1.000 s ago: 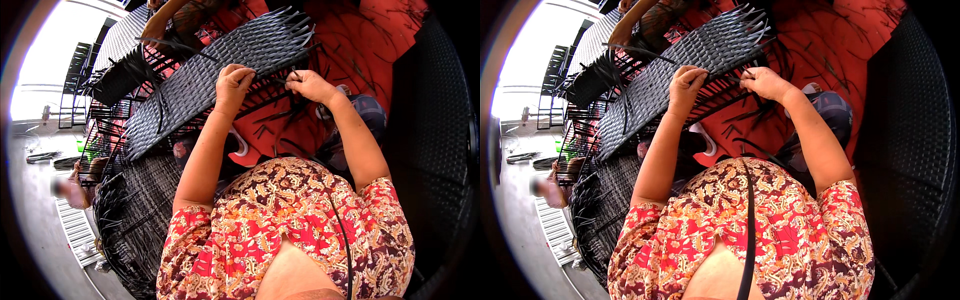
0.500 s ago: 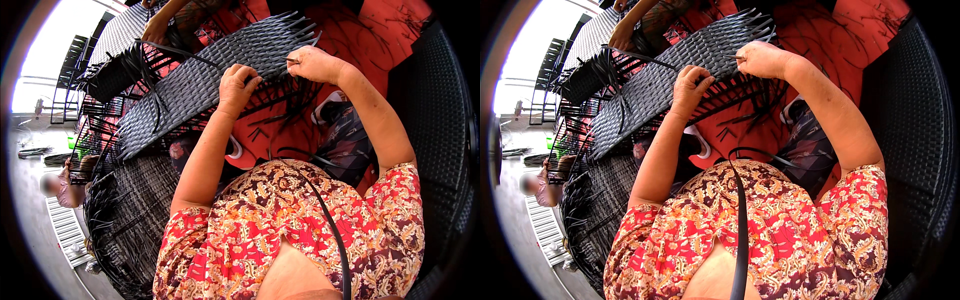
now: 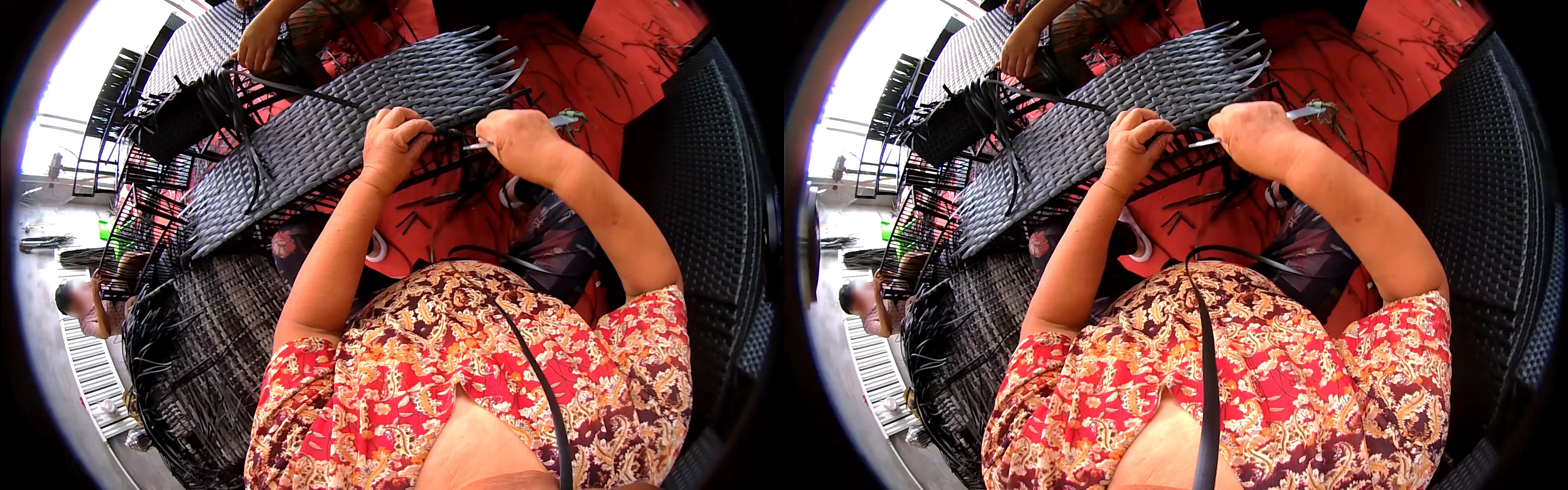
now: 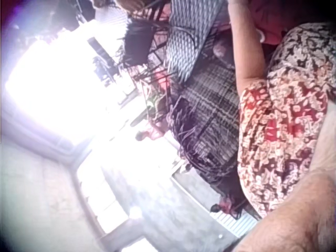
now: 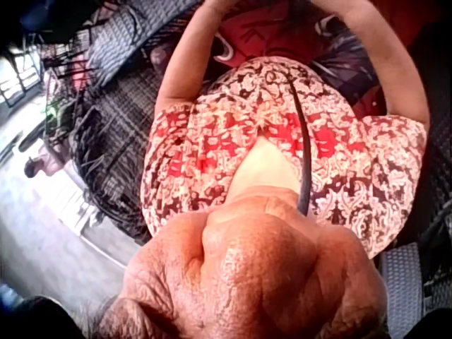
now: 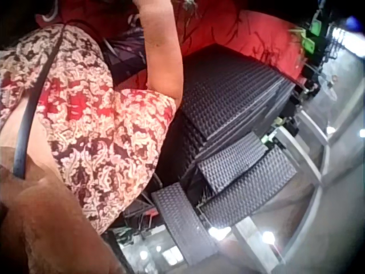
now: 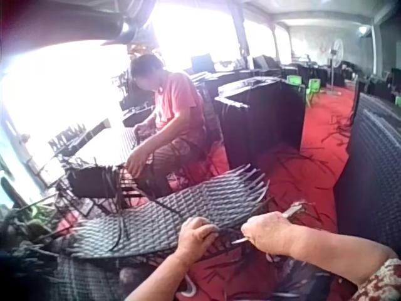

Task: The person weaves black synthetic strips into a furniture frame by hand and using a small metal tool to tuck the ends.

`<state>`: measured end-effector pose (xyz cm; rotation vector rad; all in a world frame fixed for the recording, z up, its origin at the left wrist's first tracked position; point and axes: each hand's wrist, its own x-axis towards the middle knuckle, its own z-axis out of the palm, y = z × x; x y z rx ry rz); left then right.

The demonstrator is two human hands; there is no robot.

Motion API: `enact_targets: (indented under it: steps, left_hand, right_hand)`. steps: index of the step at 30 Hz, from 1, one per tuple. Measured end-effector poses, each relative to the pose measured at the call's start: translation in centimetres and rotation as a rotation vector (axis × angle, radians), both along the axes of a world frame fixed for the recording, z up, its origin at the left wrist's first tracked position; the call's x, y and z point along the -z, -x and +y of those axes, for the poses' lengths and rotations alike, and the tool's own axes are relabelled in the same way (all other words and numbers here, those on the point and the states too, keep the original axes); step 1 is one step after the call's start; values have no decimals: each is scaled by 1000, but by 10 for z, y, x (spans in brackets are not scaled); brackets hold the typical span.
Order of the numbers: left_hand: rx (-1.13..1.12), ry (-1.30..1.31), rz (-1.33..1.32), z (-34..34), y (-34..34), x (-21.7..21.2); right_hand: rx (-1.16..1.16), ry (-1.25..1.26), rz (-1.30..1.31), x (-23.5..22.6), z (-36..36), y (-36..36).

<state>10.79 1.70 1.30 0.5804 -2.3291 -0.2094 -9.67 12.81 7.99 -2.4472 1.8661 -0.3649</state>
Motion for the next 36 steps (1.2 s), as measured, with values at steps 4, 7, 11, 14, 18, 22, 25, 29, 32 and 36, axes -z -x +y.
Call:
enact_targets:
  steps: [4,7,11,14,18,22,25,29,32,36]
  left_hand:
    - [8,35,-45,8,10,-6]
    - [11,-46,-17,5,11,-3]
    - [-37,-149,44,3,12,0]
    - [-75,-301,43,-1,8,1]
    - [-89,-553,75,-2,7,-6]
    - [-45,-566,89,-2,6,-8]
    - [-26,-595,80,-3,6,-10]
    - [-44,-536,70,-6,4,0]
    - [1,-393,92,-13,12,-4]
    - [326,-344,159,7,46,-48]
  right_hand:
    - [-43,82,55,-2,11,-5]
    - [-17,98,54,-3,7,-2]
    - [12,114,-22,-4,-13,7]
    - [57,2,-184,-14,-40,16]
    - [145,-250,-411,-5,-67,35]
    - [157,-395,-656,15,-66,51]
    - [204,-460,-795,9,-58,63]
    - [221,-467,-817,-22,-45,79]
    - [175,-342,-853,-40,-32,91]
    - [-10,-261,-912,-61,-10,55]
